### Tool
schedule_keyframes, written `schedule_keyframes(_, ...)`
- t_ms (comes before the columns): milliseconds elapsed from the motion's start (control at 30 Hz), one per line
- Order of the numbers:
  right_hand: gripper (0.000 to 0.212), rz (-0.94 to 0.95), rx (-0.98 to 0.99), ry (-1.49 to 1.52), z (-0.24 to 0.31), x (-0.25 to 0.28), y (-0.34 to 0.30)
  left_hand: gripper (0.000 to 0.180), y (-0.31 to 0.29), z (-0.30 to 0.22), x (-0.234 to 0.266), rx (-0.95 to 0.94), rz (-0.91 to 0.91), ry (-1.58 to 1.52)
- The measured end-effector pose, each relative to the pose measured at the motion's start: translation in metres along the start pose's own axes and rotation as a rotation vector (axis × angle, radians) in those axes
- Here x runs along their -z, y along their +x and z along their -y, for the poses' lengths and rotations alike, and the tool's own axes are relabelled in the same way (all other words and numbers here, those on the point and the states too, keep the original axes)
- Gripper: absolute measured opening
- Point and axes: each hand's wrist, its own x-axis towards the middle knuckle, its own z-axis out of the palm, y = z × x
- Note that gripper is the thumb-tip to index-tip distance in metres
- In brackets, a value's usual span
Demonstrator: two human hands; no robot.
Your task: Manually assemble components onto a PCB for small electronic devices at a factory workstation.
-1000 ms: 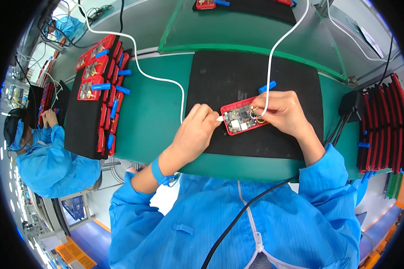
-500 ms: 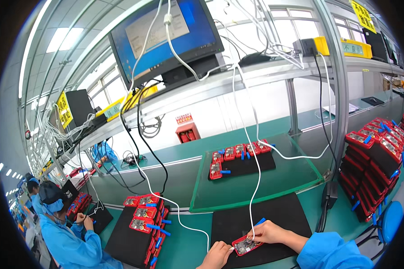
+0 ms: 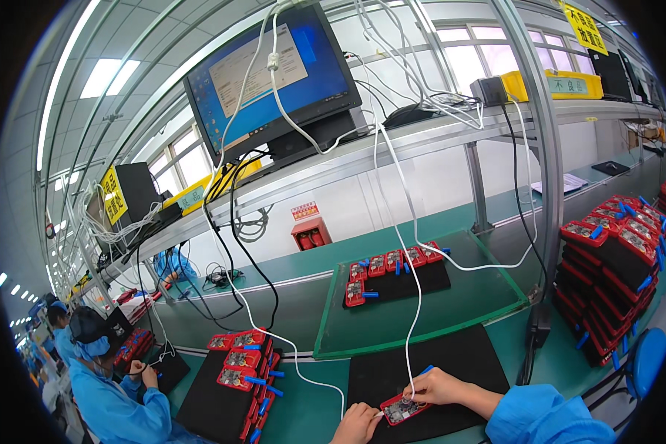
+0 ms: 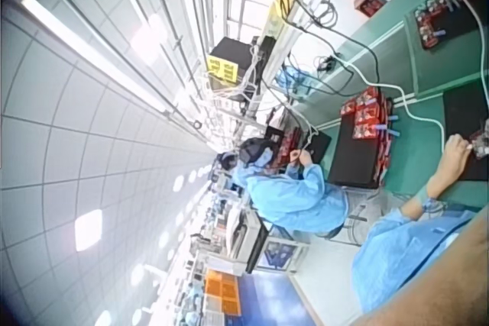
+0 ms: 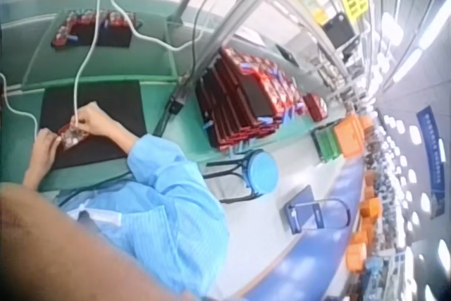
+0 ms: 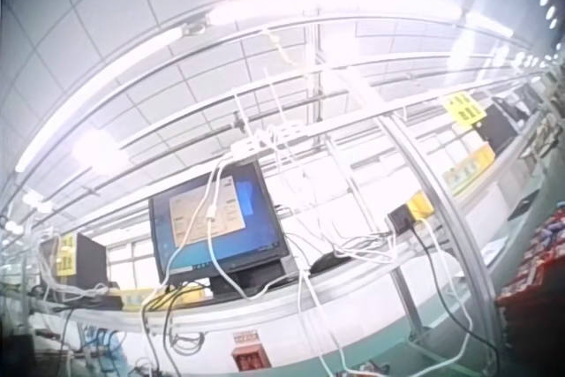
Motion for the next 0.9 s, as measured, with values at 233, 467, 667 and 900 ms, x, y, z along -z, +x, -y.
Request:
schedule_keyframes(233, 0.015, 0.007, -0.014, -0.014, -0.0012, -0.0025, -0.0007, 0.011, -0.0006, -0.0028, 0.0014, 0.016, -0.007, 0.001)
schedule_keyframes(467, 0.015, 0.003, -0.016, -0.017, -0.0041, -0.0037, -0.0008, 0.012, -0.0012, -0.0015, 0.0007, 0.020, -0.004, 0.003)
schedule_keyframes(667, 0.016, -0.008, 0.019, -0.013, -0.0047, -0.0030, 0.0008, 0.012, -0.0001, -0.0016, 0.0019, 0.018, 0.011, 0.009)
schedule_keyframes(900, 0.016, -0.004, 0.013, -0.020, -0.0056, -0.0039, 0.0002, 0.012, -0.0009, -0.0020, 0.0013, 0.022, 0.004, 0.011)
